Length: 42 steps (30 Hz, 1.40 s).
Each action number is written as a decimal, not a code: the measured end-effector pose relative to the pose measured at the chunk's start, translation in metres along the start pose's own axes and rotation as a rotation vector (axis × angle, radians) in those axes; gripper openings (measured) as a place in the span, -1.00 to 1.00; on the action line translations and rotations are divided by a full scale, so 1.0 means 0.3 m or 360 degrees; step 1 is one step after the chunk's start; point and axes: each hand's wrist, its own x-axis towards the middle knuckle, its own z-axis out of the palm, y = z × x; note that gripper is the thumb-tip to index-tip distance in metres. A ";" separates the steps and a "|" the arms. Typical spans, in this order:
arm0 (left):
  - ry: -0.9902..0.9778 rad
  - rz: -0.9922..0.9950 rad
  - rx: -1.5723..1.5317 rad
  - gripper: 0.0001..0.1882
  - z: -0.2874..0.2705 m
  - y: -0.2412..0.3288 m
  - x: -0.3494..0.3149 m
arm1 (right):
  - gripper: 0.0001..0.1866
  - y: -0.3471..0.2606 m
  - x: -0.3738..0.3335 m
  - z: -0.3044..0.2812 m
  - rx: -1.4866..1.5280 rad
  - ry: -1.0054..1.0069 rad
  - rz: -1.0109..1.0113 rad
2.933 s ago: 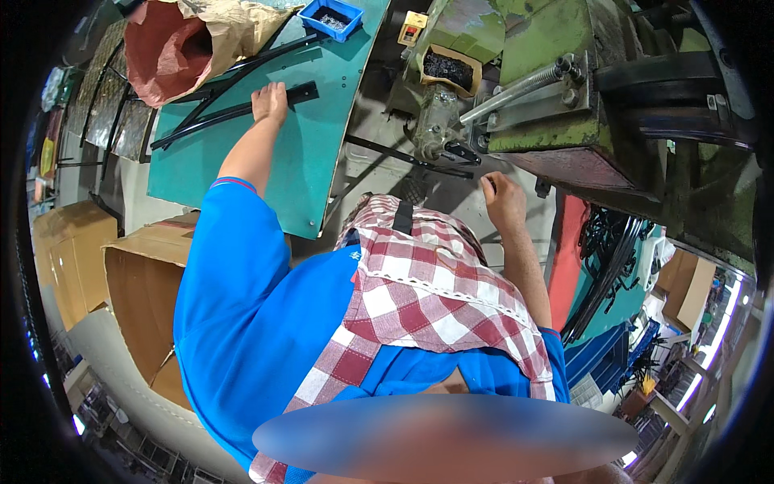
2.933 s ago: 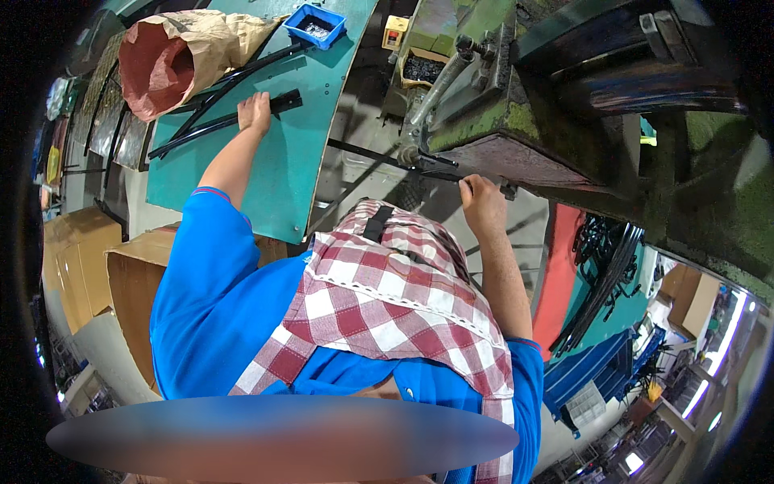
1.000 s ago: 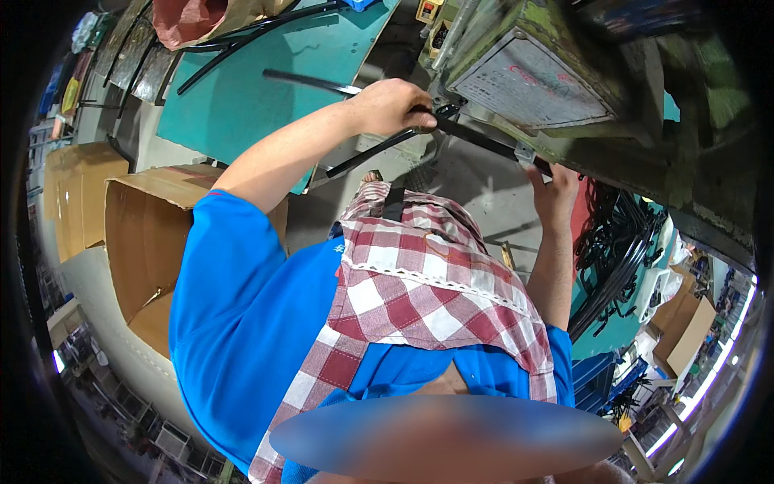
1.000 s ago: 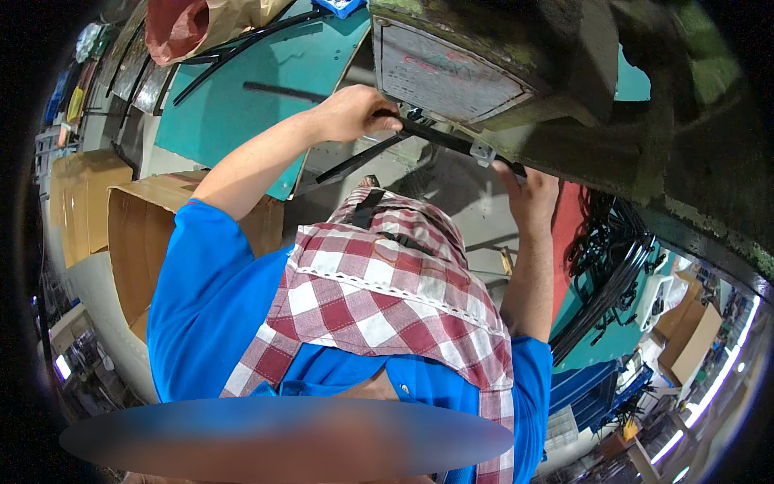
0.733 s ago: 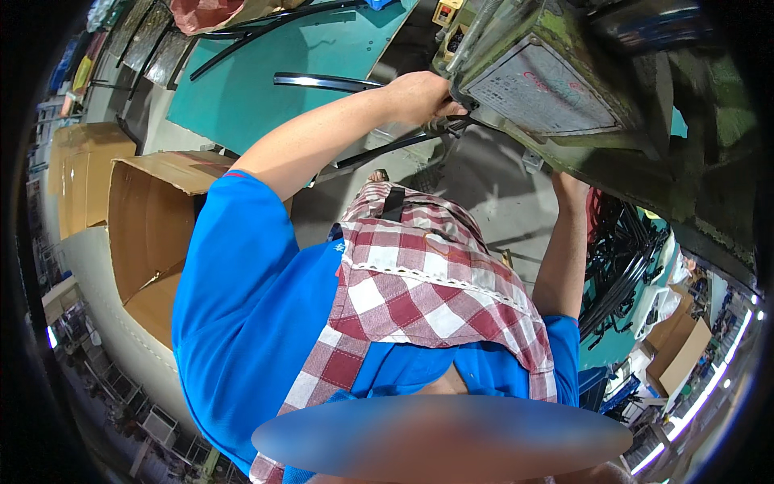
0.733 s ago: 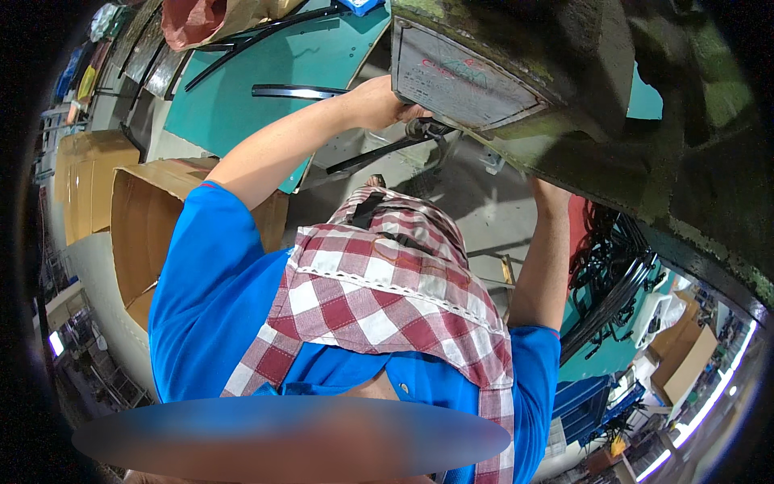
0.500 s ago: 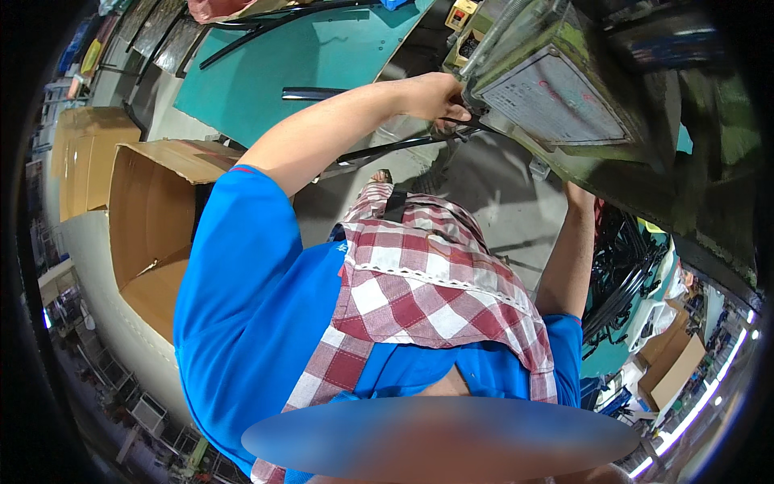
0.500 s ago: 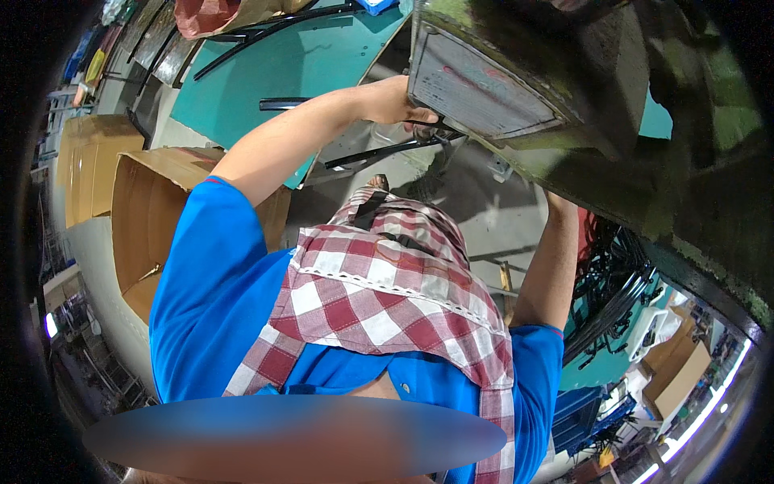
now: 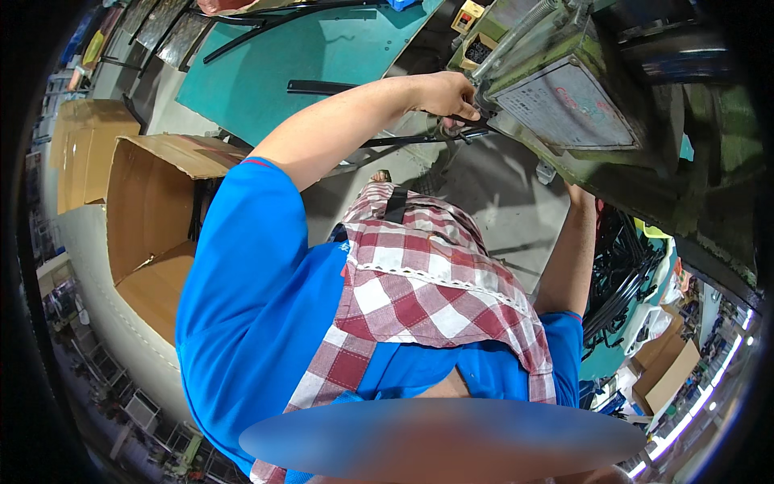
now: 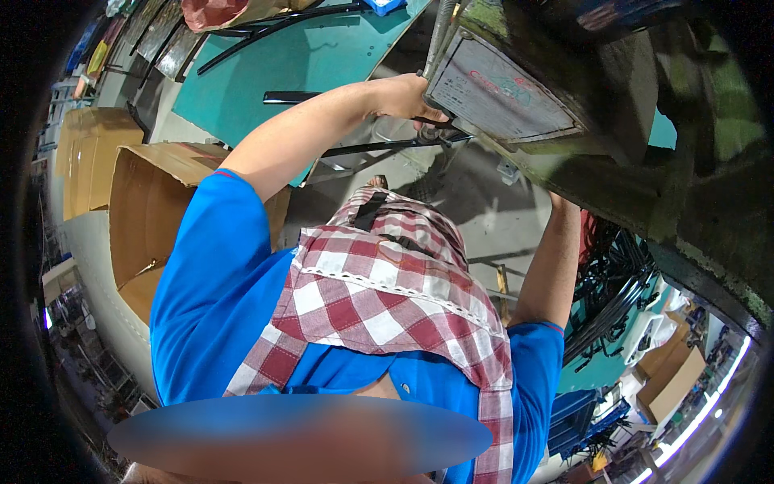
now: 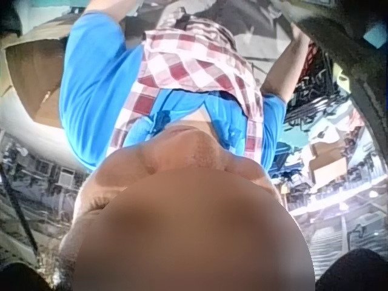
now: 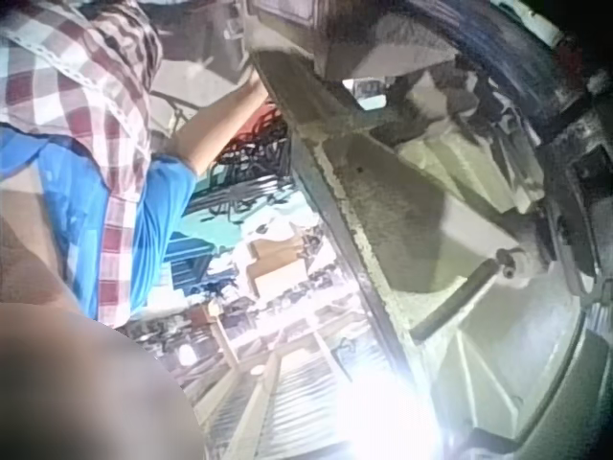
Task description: The person repeatedly picks up black plastic hanger parts, inserts them into a green machine, and removes the assembled hangers. The finished hangers are placed into a cardboard box.
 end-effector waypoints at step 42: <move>0.0496 0.0275 0.1383 -0.74 -0.140 -0.083 0.749 | -0.60 -0.403 -0.082 0.267 -0.0699 -0.0258 -0.0204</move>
